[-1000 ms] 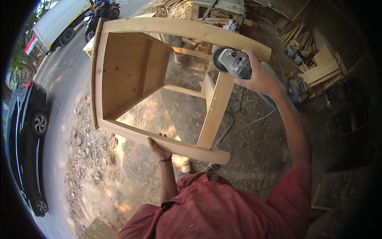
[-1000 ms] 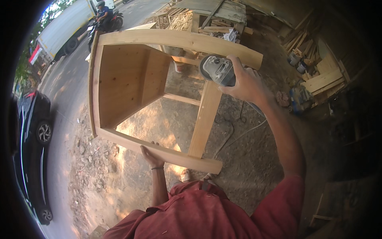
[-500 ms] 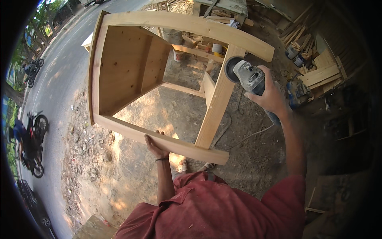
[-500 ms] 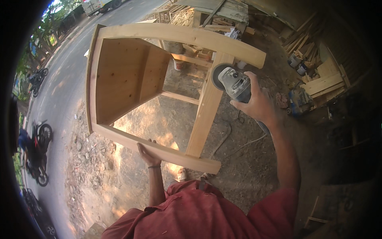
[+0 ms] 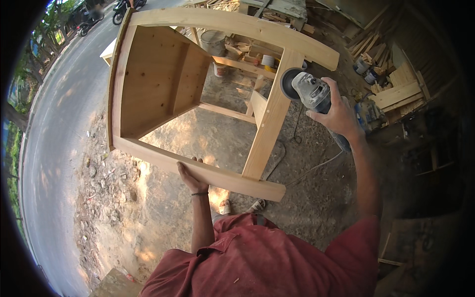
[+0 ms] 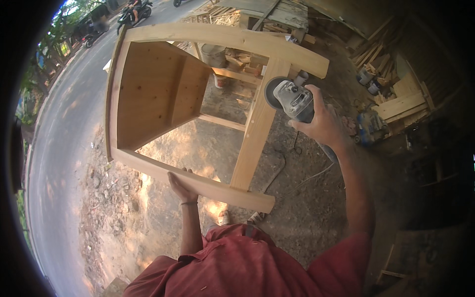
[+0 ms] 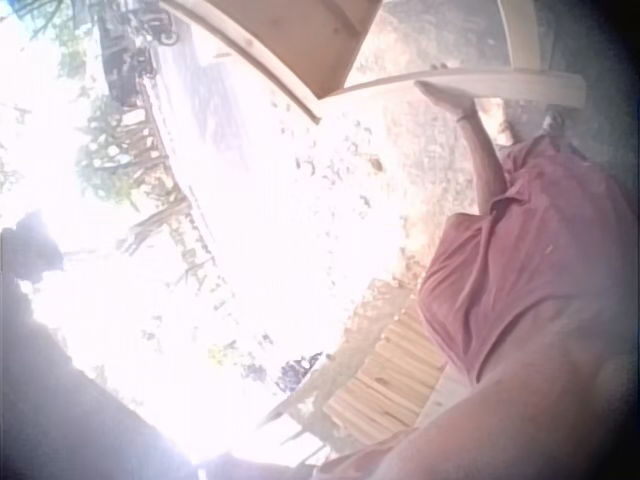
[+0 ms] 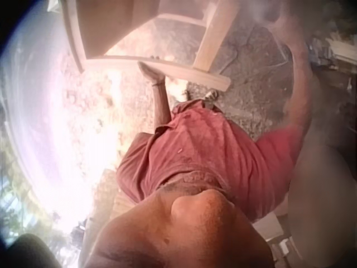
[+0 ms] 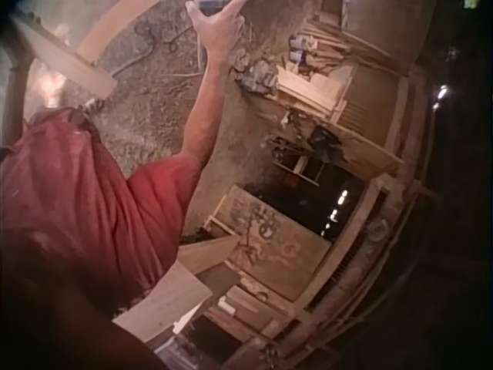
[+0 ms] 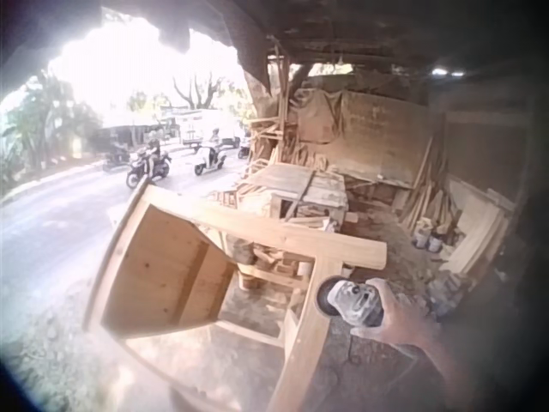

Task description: The person sands the wooden frame of a piece of furniture using a power sander, moving the tool across the joints and flat surfaces while occasionally brushing away dust by hand.

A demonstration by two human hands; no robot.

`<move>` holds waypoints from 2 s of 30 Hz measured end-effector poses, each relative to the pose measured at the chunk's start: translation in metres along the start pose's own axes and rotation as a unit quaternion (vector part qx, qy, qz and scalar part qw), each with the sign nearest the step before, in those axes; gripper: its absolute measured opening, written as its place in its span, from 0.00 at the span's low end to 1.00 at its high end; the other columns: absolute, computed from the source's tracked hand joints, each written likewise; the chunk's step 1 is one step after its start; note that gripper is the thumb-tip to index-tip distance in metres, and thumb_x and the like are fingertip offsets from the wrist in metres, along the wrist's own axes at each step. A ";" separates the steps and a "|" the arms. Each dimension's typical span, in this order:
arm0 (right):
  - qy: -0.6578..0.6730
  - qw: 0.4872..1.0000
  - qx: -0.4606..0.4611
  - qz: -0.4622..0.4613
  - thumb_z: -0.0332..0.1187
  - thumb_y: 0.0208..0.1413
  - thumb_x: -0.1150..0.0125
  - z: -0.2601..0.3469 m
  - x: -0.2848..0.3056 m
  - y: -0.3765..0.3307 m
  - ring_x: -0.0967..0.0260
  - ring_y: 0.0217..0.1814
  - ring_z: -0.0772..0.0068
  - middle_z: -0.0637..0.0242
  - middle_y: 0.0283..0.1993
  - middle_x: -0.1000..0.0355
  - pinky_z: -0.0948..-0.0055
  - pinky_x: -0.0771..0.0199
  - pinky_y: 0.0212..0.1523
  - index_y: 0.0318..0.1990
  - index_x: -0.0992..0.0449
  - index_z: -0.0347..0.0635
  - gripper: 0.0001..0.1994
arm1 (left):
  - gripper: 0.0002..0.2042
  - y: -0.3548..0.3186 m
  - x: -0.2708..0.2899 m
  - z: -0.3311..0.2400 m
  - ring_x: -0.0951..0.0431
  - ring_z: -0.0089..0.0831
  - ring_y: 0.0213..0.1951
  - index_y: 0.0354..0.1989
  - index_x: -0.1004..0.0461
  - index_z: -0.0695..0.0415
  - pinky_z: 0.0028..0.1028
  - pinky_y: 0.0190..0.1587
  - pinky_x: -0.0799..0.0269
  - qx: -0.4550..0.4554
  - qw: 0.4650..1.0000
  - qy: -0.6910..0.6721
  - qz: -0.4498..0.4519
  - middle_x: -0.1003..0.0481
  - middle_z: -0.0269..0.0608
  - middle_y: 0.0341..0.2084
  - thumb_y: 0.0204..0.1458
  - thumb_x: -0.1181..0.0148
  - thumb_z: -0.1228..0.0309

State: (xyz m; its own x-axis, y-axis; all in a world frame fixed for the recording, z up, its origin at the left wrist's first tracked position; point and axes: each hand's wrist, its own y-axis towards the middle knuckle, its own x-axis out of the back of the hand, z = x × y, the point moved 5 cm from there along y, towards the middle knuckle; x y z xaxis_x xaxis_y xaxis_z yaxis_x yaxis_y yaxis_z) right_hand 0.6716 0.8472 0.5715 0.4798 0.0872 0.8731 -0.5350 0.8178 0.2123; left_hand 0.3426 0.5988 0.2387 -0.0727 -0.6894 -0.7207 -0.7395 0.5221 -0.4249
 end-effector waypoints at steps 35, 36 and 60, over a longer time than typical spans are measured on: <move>-0.100 0.984 0.049 0.142 0.46 0.48 0.25 0.052 -0.072 -0.025 0.24 0.50 0.29 0.36 0.44 0.22 0.39 0.24 0.51 0.69 0.48 0.49 0.45 | 0.36 0.016 -0.049 0.014 0.22 0.46 0.47 0.59 0.36 0.60 0.46 0.51 0.22 0.014 0.999 -0.014 0.030 0.28 0.51 0.44 0.58 0.40 0.39; -0.101 0.982 0.061 0.149 0.46 0.48 0.25 0.055 -0.079 -0.029 0.24 0.50 0.29 0.36 0.45 0.22 0.39 0.24 0.51 0.70 0.48 0.49 0.45 | 0.38 0.016 -0.058 0.017 0.23 0.47 0.48 0.61 0.37 0.62 0.46 0.52 0.22 0.024 1.000 -0.009 -0.001 0.28 0.51 0.44 0.57 0.39 0.38; -0.290 0.901 -0.003 0.323 0.49 0.48 0.29 0.142 -0.121 -0.015 0.22 0.47 0.31 0.37 0.39 0.21 0.42 0.24 0.51 0.71 0.45 0.45 0.45 | 0.39 0.035 -0.092 0.034 0.22 0.45 0.48 0.67 0.40 0.61 0.40 0.50 0.23 0.053 0.996 -0.050 0.044 0.27 0.51 0.50 0.60 0.41 0.40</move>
State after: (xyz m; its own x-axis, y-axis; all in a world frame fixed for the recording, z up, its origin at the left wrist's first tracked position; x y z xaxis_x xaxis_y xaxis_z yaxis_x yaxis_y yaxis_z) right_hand 0.5226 0.7437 0.5247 -0.3759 0.2357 0.8962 -0.5679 0.7056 -0.4238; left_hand 0.3460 0.6978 0.2714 -0.0624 -0.5884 -0.8062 -0.6573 0.6321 -0.4104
